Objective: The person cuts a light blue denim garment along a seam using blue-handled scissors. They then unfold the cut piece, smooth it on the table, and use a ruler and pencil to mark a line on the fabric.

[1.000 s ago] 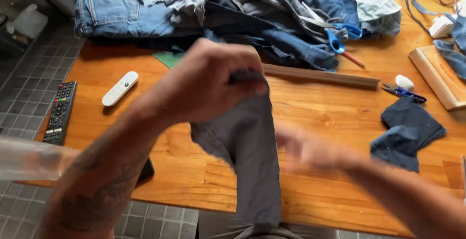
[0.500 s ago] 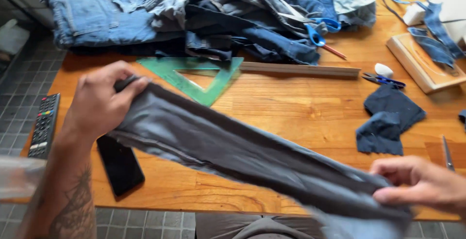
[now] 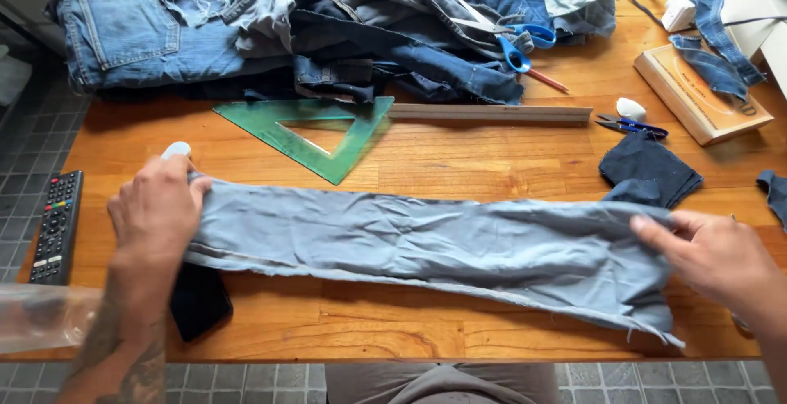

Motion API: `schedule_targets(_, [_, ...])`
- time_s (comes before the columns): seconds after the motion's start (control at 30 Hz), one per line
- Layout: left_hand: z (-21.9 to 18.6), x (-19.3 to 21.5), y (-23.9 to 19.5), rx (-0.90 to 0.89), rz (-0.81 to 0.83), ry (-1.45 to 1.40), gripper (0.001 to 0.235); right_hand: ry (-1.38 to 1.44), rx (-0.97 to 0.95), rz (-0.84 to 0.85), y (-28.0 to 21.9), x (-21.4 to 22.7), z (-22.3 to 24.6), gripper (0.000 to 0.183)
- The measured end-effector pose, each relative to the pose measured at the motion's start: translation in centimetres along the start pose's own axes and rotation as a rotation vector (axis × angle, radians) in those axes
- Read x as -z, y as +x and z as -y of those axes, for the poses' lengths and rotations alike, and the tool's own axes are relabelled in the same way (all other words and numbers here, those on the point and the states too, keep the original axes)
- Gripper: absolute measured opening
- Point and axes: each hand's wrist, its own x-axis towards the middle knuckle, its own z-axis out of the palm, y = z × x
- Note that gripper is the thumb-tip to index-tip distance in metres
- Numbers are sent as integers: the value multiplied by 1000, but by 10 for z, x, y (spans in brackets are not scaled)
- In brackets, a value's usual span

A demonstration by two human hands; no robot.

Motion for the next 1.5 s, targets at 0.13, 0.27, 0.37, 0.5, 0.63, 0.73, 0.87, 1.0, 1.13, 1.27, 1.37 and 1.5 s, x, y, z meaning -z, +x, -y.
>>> schedule_targets(0.13, [-51,-46,-34,-382,-832,188,21,-209,433,-631,-42,-28,34,47])
schedule_targets(0.27, [-158,-35,-117,-920,-315,-879,12,163,1228,-522,-67,-60,96,12])
schedule_targets(0.37, [-167,-56,-120,-1107,-191,-596,60,-38,1248,-411,-53,-80,95,68])
schedule_targets(0.5, [-138,-47,-108,-1091,-48,-445,127,-188,1145,-297,-40,-81,62,124])
schedule_targets(0.63, [-118,-69,-94,-1036,-295,-124,168,-414,1129,-413,-34,-80,47,169])
schedule_targets(0.73, [-101,-75,-90,-966,-297,-69,142,-420,1119,-410,-31,-81,34,176])
schedule_targets(0.87, [-70,-90,-74,-802,-460,217,131,-445,1103,-371,-24,-75,22,175])
schedule_targets(1.0, [-60,-76,-86,-759,-222,-4,153,-449,1170,-375,-12,-55,17,170])
schedule_targets(1.13, [-90,-81,-127,-601,-35,-46,127,-446,1235,-303,31,-34,-15,164])
schedule_targets(1.27, [-120,-91,-176,-564,-341,-34,126,-564,1209,-297,88,-17,-65,179])
schedule_targets(1.37, [-135,-86,-186,-526,-421,-27,138,-643,1213,-300,73,-5,-42,199])
schedule_targets(1.5, [-188,-53,-197,-804,-258,-459,90,-234,1344,-346,-37,-41,101,84])
